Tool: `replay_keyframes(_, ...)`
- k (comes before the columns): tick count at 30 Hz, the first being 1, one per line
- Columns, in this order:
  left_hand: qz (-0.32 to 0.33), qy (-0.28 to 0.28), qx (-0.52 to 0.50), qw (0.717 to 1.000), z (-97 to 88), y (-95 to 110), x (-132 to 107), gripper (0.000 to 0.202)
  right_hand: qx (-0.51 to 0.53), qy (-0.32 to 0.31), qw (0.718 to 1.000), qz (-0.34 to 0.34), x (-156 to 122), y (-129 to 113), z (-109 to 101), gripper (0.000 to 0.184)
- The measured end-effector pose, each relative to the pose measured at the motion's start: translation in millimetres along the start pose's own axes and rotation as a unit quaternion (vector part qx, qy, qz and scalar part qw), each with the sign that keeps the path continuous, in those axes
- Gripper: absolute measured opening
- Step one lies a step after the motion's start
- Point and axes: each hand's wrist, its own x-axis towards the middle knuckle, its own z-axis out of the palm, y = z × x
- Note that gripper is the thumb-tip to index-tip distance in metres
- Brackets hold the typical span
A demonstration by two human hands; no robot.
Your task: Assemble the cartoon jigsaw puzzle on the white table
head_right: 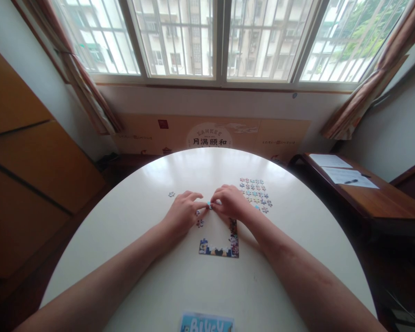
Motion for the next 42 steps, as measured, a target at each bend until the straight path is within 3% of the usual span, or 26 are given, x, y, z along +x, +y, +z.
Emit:
replay_keyframes(3, 0.006, 0.005, -0.004, 1.000, -0.9, -1.7, -0.4, 0.021, -0.002, -0.004, 1.000, 0.002, 0.2, -1.3, -0.6, 0.006)
replay_keyframes(9, -0.035, 0.052, 0.002, 0.998, -4.7, -10.1, -2.6, 0.051, -0.026, -0.004, 1.000, -0.009, -0.4, -2.2, -3.5, 0.004)
replay_keyframes(16, -0.008, 0.035, 0.004, 0.999, -2.5, -11.4, -3.5, 0.050, -0.026, 0.005, 0.999, -0.023, -3.4, -0.5, -5.7, 0.011)
replay_keyframes(22, 0.015, 0.013, -0.010, 1.000, 2.4, -7.8, 0.3, 0.021, -0.035, 0.001, 0.999, -0.024, -4.6, -2.2, -5.9, 0.017)
replay_keyframes(31, 0.011, 0.000, -0.078, 0.997, 16.6, -7.3, 8.5, 0.025, -0.046, -0.005, 0.998, -0.031, -8.7, 11.6, -5.1, 0.014)
replay_keyframes(42, 0.008, 0.004, -0.085, 0.996, 16.4, -9.8, 5.2, 0.025, -0.050, 0.010, 0.998, -0.037, -10.7, 8.9, -6.4, 0.010)
